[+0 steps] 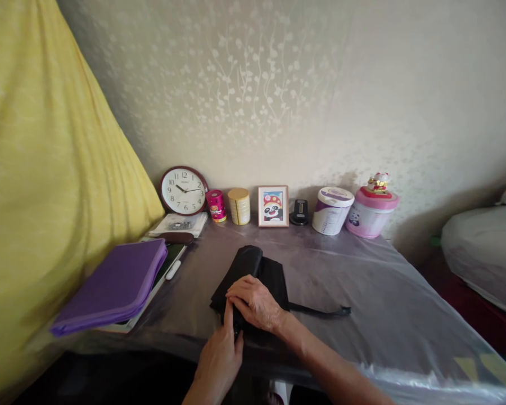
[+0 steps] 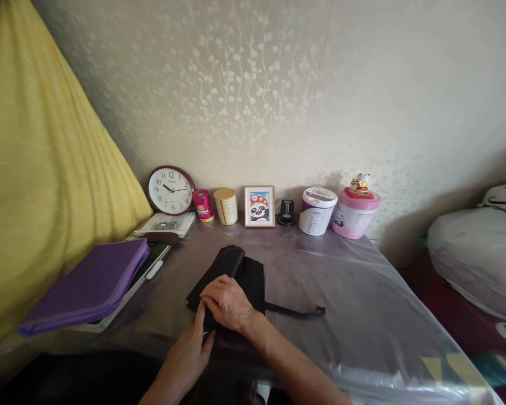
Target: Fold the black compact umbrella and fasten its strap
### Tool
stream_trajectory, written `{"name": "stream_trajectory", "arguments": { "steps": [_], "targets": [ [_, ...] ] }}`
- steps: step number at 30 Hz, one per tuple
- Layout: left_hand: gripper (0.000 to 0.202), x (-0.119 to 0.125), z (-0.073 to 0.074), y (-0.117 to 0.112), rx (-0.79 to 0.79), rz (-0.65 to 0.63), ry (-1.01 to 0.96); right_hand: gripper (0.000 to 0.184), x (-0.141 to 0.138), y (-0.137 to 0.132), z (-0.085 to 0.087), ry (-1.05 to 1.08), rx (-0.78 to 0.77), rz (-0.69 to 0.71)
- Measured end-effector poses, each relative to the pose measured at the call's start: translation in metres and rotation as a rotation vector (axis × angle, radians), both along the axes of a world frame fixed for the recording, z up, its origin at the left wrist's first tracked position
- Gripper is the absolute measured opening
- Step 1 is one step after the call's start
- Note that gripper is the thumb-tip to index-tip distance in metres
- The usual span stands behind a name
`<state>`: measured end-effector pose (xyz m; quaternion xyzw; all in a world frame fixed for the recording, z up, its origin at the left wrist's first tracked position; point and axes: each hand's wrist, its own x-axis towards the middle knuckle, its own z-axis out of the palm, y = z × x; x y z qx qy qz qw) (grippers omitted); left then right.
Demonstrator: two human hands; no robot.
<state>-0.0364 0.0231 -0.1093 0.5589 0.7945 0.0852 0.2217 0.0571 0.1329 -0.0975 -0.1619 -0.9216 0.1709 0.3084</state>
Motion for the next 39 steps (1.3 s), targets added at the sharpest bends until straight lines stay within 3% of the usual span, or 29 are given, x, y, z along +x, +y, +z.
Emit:
{"name": "stream_trajectory", "arguments": {
  "steps": [3, 10, 16, 20, 25, 30, 39],
  "targets": [
    [0.062, 0.001, -0.002, 0.0, -0.004, 0.005, 0.009, 0.021, -0.001, 0.013, -0.01, -0.024, 0.041, -0.02],
    [0.063, 0.004, 0.001, 0.001, -0.039, 0.035, 0.035, 0.023, -0.019, 0.074, -0.022, -0.127, 0.115, -0.218],
    [0.06, 0.004, -0.001, 0.0, -0.047, 0.047, 0.067, 0.023, -0.021, 0.094, -0.014, -0.15, -0.08, -0.439],
    [0.058, 0.005, -0.004, 0.0, -0.031, 0.045, 0.09, 0.029, -0.002, 0.097, -0.013, -0.107, -0.196, -0.599],
    [0.058, 0.007, -0.001, 0.0, -0.036, 0.044, 0.117, 0.026, 0.05, 0.095, -0.02, -0.041, -0.399, -0.776],
    [0.057, 0.008, 0.001, -0.002, -0.033, 0.042, 0.136, 0.02, 0.082, 0.077, -0.027, 0.026, -0.668, -0.729],
    [0.058, 0.009, -0.002, -0.002, -0.042, 0.032, 0.176, 0.021, 0.067, 0.045, -0.013, 0.241, -1.043, -0.579]
  ]
}}
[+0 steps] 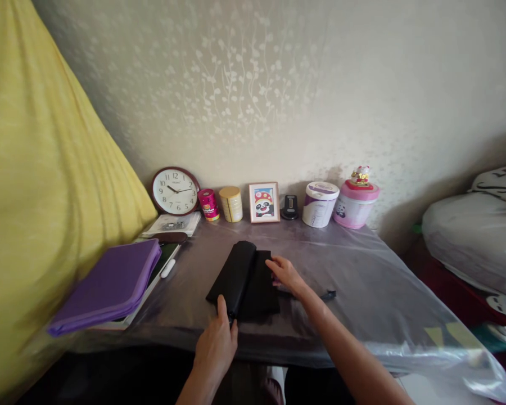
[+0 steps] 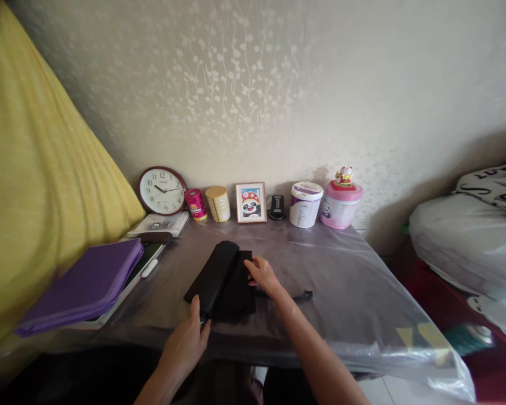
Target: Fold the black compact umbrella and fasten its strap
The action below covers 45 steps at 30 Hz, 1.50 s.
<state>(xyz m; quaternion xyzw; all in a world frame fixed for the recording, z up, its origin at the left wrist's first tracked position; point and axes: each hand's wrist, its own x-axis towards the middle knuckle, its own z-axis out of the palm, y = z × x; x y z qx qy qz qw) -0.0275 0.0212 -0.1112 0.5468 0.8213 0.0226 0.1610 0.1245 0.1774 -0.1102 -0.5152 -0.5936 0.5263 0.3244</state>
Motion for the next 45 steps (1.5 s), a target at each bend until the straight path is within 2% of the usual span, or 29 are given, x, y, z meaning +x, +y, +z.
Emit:
{"name": "stream_trajectory", "arguments": {
  "steps": [3, 9, 18, 22, 26, 31, 36, 42, 45],
  "targets": [
    [0.057, 0.001, 0.003, -0.001, -0.003, 0.002, 0.004, 0.022, -0.004, -0.003, -0.003, -0.051, 0.011, 0.025],
    [0.056, 0.002, 0.005, -0.001, 0.003, -0.005, 0.003, 0.014, -0.007, -0.001, -0.009, -0.12, 0.163, 0.0],
    [0.057, 0.0, 0.0, 0.001, 0.017, -0.003, -0.019, 0.013, -0.037, 0.005, 0.018, -0.043, 0.173, 0.054],
    [0.057, 0.0, 0.001, 0.0, -0.011, -0.017, -0.015, 0.011, -0.056, 0.007, 0.022, -0.028, 0.183, 0.055],
    [0.057, -0.001, 0.001, 0.0, 0.001, -0.036, -0.004, 0.027, -0.072, 0.008, 0.022, -0.157, 0.253, 0.081],
    [0.058, -0.002, 0.004, 0.002, -0.033, -0.027, -0.036, 0.027, -0.09, 0.008, 0.021, -0.343, 0.327, 0.082],
    [0.058, -0.005, 0.002, 0.002, -0.009, -0.019, -0.079, 0.027, -0.102, 0.005, 0.021, -0.468, 0.385, 0.15],
    [0.055, -0.006, -0.003, -0.001, 0.05, -0.022, -0.086, 0.023, -0.108, -0.005, 0.021, -0.524, 0.48, 0.319],
    [0.065, -0.004, -0.002, -0.002, 0.086, 0.022, -0.077, 0.021, -0.108, -0.01, 0.018, -0.535, 0.522, 0.355]
  ]
}}
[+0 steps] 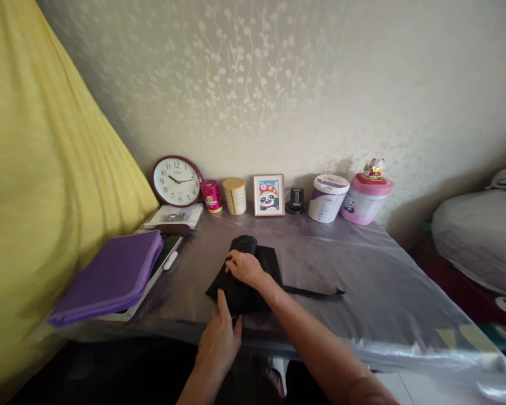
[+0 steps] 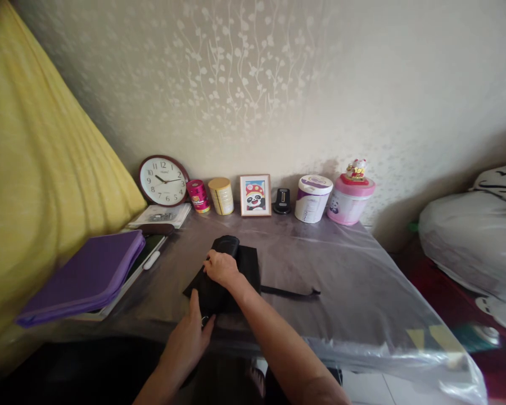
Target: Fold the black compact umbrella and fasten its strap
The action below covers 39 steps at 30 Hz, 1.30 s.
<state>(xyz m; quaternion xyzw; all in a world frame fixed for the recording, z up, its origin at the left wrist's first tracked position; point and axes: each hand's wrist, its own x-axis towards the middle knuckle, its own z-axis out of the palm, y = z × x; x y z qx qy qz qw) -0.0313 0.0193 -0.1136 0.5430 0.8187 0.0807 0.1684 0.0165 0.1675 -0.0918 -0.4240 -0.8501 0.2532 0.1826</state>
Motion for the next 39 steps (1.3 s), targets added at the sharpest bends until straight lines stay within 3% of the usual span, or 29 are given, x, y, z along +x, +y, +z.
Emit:
{"name": "stream_trajectory", "arguments": {
  "steps": [3, 8, 14, 17, 26, 31, 35, 39],
  "targets": [
    [0.078, 0.001, 0.003, -0.001, 0.03, 0.034, -0.02, 0.023, 0.002, -0.002, -0.003, -0.01, 0.039, 0.02],
    [0.067, 0.0, 0.007, -0.001, -0.024, -0.046, -0.01, 0.025, 0.01, -0.009, -0.004, 0.046, 0.123, 0.102],
    [0.063, -0.002, 0.002, 0.001, -0.013, -0.051, -0.023, 0.028, 0.038, -0.036, -0.006, 0.258, 0.311, 0.404],
    [0.064, -0.002, 0.0, 0.0, -0.011, -0.036, -0.048, 0.027, 0.047, -0.036, -0.013, 0.242, 0.381, 0.461],
    [0.064, -0.002, 0.002, 0.004, -0.073, 0.027, -0.07, 0.027, 0.025, 0.036, -0.028, 0.112, 0.455, 0.294],
    [0.064, -0.003, 0.003, 0.002, -0.091, 0.031, -0.08, 0.027, 0.02, 0.065, -0.026, 0.067, 0.321, 0.09],
    [0.064, -0.001, 0.003, 0.001, -0.092, 0.024, -0.053, 0.029, 0.036, 0.071, -0.024, 0.082, 0.206, -0.117],
    [0.062, -0.001, 0.001, 0.0, -0.064, 0.011, -0.029, 0.028, 0.075, 0.074, -0.03, 0.104, 0.113, -0.297]
  ]
}}
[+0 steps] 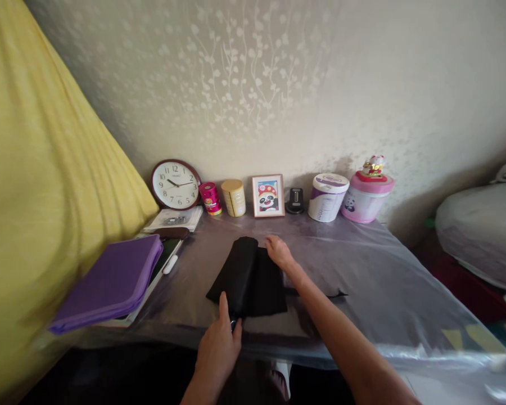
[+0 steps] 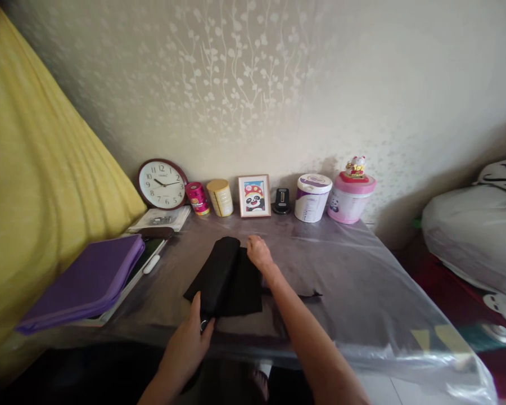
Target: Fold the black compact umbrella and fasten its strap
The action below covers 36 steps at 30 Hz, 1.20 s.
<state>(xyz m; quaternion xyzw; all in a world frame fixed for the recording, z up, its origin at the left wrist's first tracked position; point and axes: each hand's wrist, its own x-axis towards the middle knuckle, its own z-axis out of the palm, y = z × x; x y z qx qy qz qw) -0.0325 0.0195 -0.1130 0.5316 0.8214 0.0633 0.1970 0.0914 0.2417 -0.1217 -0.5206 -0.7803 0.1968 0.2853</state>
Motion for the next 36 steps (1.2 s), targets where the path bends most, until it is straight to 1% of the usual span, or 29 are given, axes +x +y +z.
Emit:
{"name": "stream_trajectory", "arguments": {
  "steps": [3, 5, 8, 10, 13, 17, 22, 26, 30, 32, 36],
  "targets": [
    [0.061, 0.0, -0.002, -0.001, 0.032, -0.007, 0.009, 0.026, 0.03, -0.003, -0.007, 0.058, -0.097, -0.064],
    [0.061, 0.0, -0.002, -0.001, 0.034, -0.009, 0.014, 0.023, 0.042, -0.009, -0.012, 0.111, -0.163, -0.05],
    [0.062, 0.0, -0.001, -0.001, 0.015, -0.012, 0.024, 0.023, 0.048, -0.021, -0.016, 0.214, -0.262, 0.009],
    [0.062, 0.001, 0.0, -0.001, 0.007, -0.013, 0.027, 0.025, 0.046, -0.03, -0.016, 0.283, -0.317, 0.045],
    [0.061, 0.001, 0.001, -0.001, 0.009, -0.013, 0.029, 0.027, 0.041, -0.038, -0.015, 0.37, -0.353, 0.065],
    [0.062, 0.001, 0.003, -0.001, -0.004, -0.009, 0.021, 0.031, 0.038, -0.041, -0.011, 0.46, -0.342, 0.028],
    [0.062, 0.002, 0.002, -0.001, 0.015, -0.007, 0.03, 0.035, 0.032, -0.044, 0.001, 0.532, -0.336, -0.007],
    [0.061, 0.002, 0.0, -0.001, 0.022, -0.008, 0.025, 0.03, 0.02, -0.052, 0.01, 0.557, -0.417, 0.016],
    [0.062, 0.001, 0.0, -0.001, 0.025, -0.006, 0.031, 0.027, 0.008, -0.056, 0.013, 0.552, -0.511, 0.035],
    [0.062, 0.002, 0.001, -0.001, 0.016, -0.007, 0.032, 0.026, 0.004, -0.056, 0.014, 0.528, -0.521, 0.042],
    [0.062, 0.002, 0.004, -0.001, 0.011, -0.01, 0.028, 0.028, -0.001, -0.053, 0.016, 0.499, -0.493, 0.043]
  ]
}}
